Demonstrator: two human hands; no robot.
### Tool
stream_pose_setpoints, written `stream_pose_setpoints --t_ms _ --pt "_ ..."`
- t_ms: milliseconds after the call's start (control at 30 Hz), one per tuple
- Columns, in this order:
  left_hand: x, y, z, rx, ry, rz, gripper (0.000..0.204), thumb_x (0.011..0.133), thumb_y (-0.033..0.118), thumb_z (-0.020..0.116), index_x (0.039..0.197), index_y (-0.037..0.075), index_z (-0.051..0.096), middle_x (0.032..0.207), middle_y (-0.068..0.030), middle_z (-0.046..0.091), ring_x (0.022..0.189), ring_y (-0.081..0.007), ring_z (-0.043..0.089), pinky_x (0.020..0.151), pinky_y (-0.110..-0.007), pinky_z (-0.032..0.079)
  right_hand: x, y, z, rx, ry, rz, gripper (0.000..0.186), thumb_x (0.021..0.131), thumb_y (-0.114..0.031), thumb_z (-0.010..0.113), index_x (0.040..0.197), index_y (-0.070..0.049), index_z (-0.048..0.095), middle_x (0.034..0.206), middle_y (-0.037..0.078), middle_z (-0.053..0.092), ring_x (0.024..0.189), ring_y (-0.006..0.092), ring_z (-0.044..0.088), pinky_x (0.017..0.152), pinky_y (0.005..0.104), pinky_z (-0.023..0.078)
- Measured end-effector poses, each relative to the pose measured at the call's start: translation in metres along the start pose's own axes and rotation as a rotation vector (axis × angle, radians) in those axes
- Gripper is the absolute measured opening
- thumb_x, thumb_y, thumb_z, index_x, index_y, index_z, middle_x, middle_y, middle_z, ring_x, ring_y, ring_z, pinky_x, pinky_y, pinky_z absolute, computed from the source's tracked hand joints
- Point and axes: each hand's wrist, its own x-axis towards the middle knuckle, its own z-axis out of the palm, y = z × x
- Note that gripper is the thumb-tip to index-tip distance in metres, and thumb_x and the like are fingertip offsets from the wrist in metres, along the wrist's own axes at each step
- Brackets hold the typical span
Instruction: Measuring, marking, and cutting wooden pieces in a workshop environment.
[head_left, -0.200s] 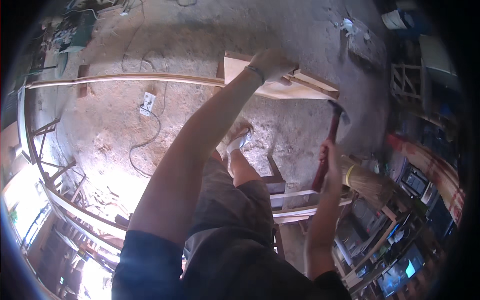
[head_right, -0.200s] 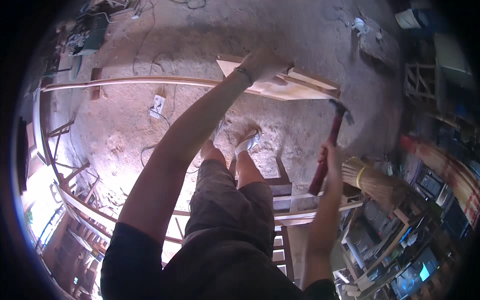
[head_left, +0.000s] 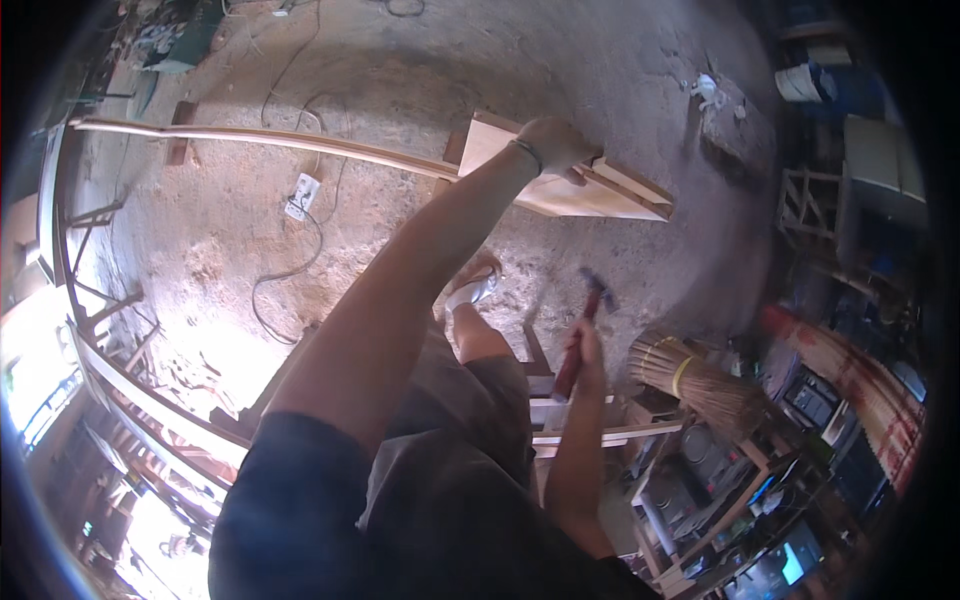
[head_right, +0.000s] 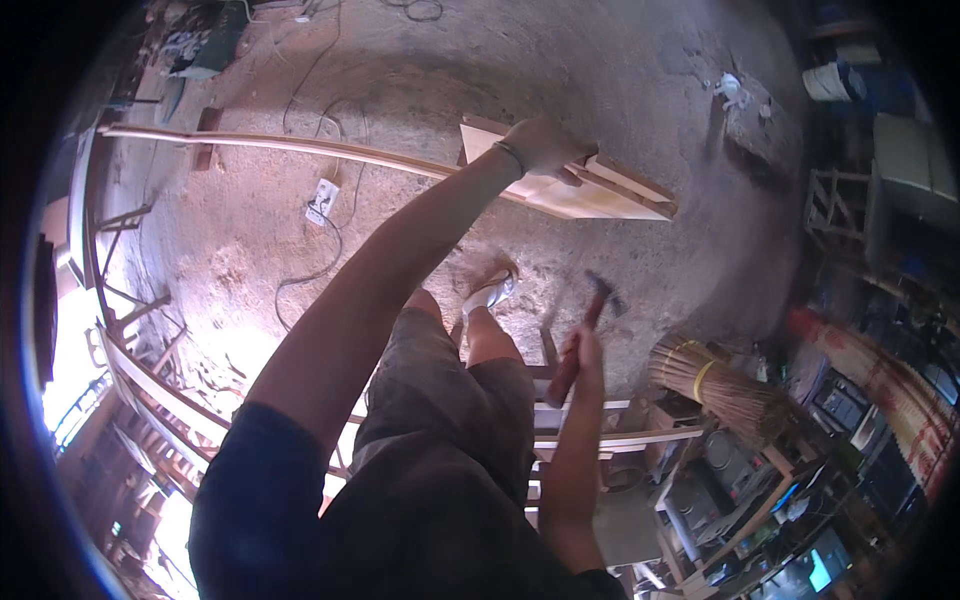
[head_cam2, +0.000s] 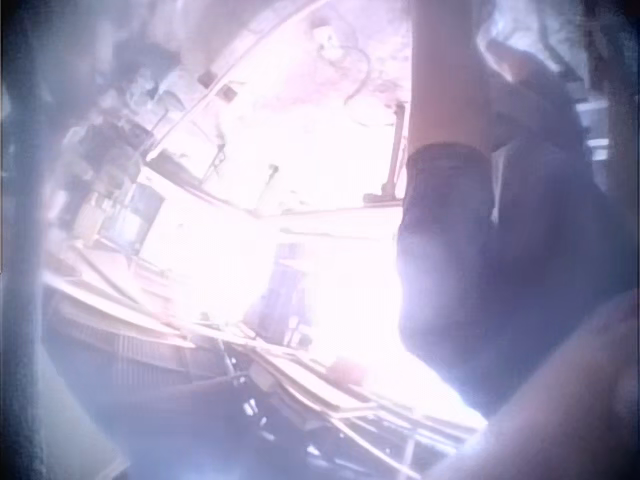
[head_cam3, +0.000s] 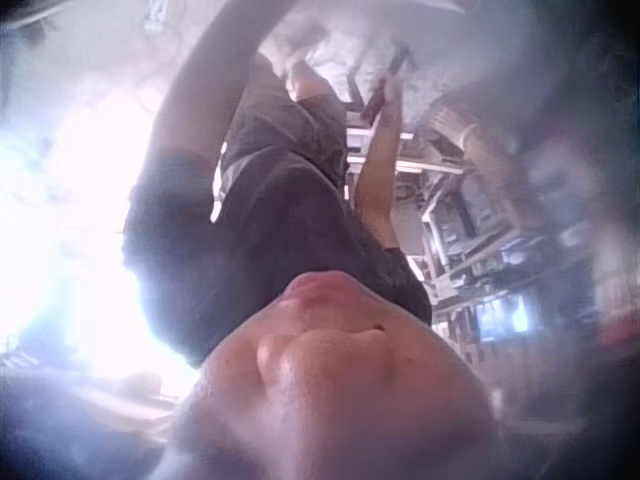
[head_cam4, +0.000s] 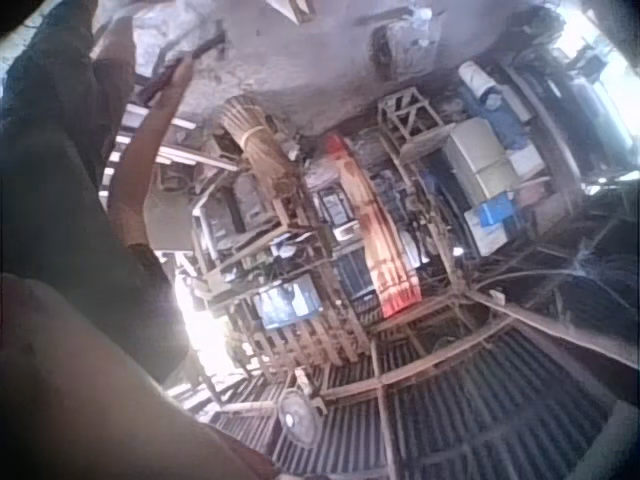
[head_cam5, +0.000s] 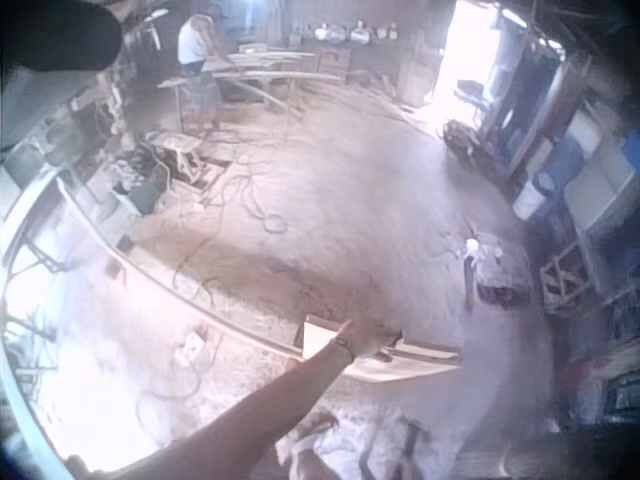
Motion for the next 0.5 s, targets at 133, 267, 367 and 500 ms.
stream_pose_setpoints --t_ms 133,267,367,500 --pt "-0.007 -0.006 -0.003 -0.096 -0.081 -0.045 0.056 0.074 0.048 0.073 0.119 0.02 0.055 0.106 -0.0036 0.065 0.104 -0.0256 0.061 0.091 -0.04 0.048 -0.021 0.086 -0.01 -0.355 -0.019 0.314 0.017 0.088 -0.024 0.057 0.082 -0.008 0.06 0.061 0.002 0.054 0.05 0.0156 0.054 0.049 0.0317 0.047" --pt "-0.059 0.005 -0.009 -0.159 0.434 0.059 0.078 0.075 0.05 0.072 0.138 0.015 0.043 0.13 -0.0094 0.052 0.123 -0.0261 0.047 0.106 -0.048 0.033 -0.055 0.132 -0.017 -0.591 0.022 0.171 0.021 0.087 -0.025 0.059 0.082 -0.004 0.061 0.065 0.004 0.059 0.051 0.0189 0.055 0.049 0.0325 0.047" --pt "-0.153 0.001 0.0 -0.653 0.843 -0.341 0.06 0.086 0.036 0.065 0.135 0.008 0.044 0.129 -0.014 0.052 0.121 -0.029 0.049 0.103 -0.041 0.038 -0.07 0.13 -0.02 -0.142 0.084 0.425 0.025 0.08 -0.024 0.059 0.082 0.0 0.065 0.069 0.01 0.063 0.055 0.0231 0.06 0.051 0.0373 0.048" --pt "-0.348 -0.05 0.138 -0.815 0.387 -0.741 0.04 0.093 0.025 0.054 0.127 0.005 0.051 0.128 -0.0197 0.052 0.121 -0.0346 0.049 0.099 -0.041 0.042 -0.077 0.107 -0.002 -0.823 0.234 0.299 0.022 0.082 -0.022 0.056 0.082 0.0 0.062 0.07 0.01 0.062 0.053 0.0235 0.057 0.049 0.0381 0.047"
